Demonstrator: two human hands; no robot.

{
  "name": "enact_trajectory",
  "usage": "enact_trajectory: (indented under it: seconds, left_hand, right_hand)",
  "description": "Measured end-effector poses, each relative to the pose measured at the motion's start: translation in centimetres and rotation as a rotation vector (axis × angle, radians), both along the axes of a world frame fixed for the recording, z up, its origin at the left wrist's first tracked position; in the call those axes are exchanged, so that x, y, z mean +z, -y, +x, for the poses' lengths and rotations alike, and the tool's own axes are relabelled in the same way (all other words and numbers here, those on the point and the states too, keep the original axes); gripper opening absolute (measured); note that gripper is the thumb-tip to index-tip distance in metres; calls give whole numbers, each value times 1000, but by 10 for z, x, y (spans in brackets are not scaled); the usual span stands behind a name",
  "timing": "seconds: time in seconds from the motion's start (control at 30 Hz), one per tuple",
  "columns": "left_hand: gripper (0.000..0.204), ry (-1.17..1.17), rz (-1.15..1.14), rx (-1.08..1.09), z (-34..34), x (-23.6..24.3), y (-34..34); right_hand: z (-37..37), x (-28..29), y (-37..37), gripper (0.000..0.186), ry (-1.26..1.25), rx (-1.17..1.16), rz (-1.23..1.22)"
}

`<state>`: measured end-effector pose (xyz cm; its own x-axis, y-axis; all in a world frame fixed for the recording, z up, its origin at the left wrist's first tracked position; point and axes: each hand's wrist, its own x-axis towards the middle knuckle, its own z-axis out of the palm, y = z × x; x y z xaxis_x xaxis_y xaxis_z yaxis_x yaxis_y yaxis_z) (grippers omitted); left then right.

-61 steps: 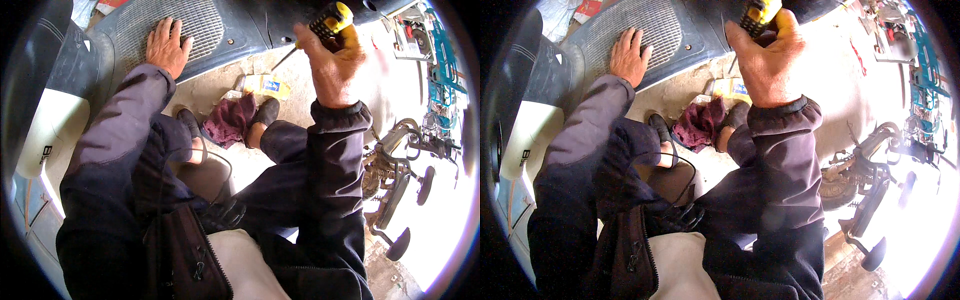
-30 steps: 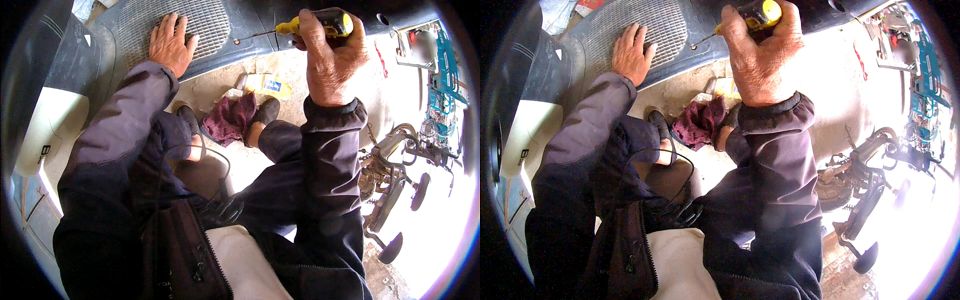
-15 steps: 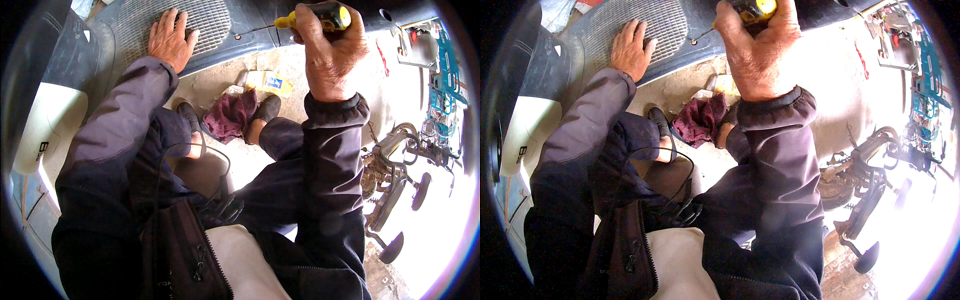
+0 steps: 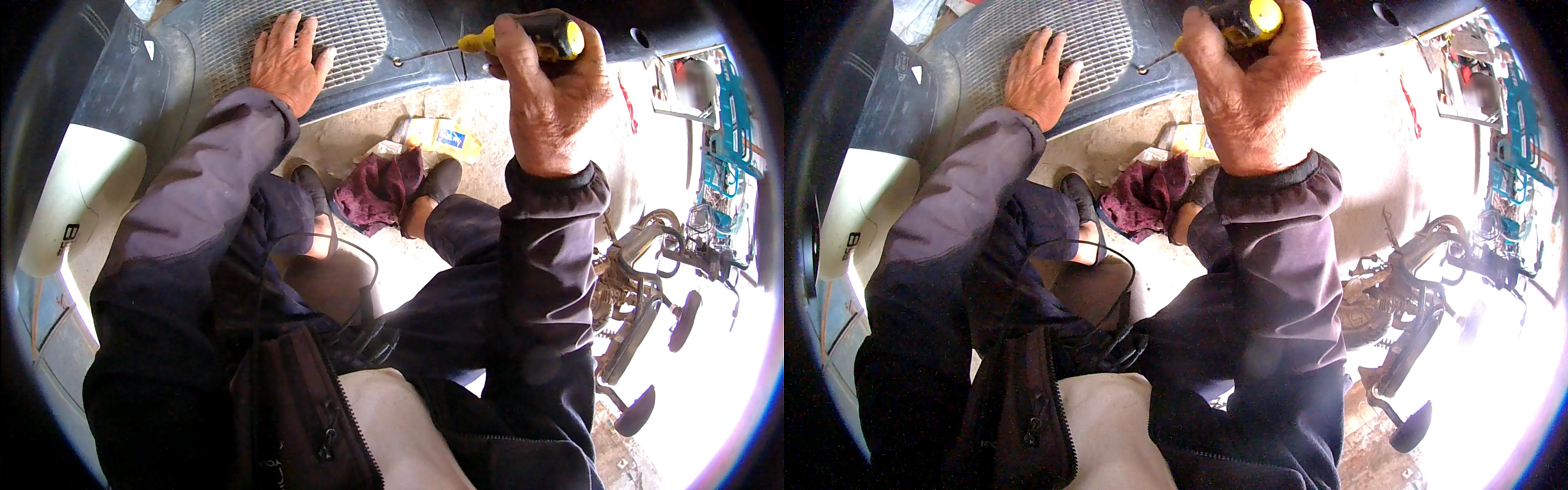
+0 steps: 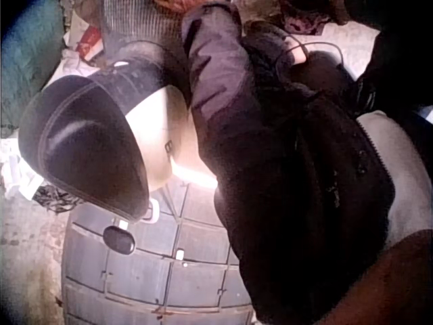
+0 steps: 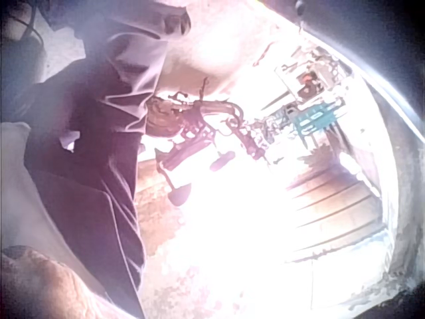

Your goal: The person uses a screwdriver to remove a screw from the plastic panel of a scooter, handling the tool with one hand while steadying the panel with the other.

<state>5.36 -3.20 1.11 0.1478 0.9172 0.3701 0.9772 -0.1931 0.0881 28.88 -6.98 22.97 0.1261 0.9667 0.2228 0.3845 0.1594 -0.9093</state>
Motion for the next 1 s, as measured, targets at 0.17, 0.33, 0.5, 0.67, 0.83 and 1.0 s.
enact_trajectory:
  seconds: [0.17, 0.33, 0.5, 0.67, 0.83, 1.0]
  left_hand:
    - [56, 17, 0, -12, 2, 1, -1]
    - [56, 15, 13, -7, 1, -1, -1]
    - [56, 22, 27, -14, -1, -2, 0]
    - [57, 25, 25, -14, 2, 0, -1]
    - [56, 14, 27, -12, -2, -3, 1]
    - [56, 27, 17, -32, 1, 1, -2]
  right_hand:
    - [10, -26, -6, 21, -152, 61, 124]
    - [1, -11, 1, 21, 20, 43, 135]
    - [10, -27, -5, 21, -154, 60, 135]
    - [5, -17, 1, 22, 73, -2, 147]
    - [1, 3, 0, 23, 2, 61, -8]
    - [5, 4, 3, 25, -47, 155, 18]
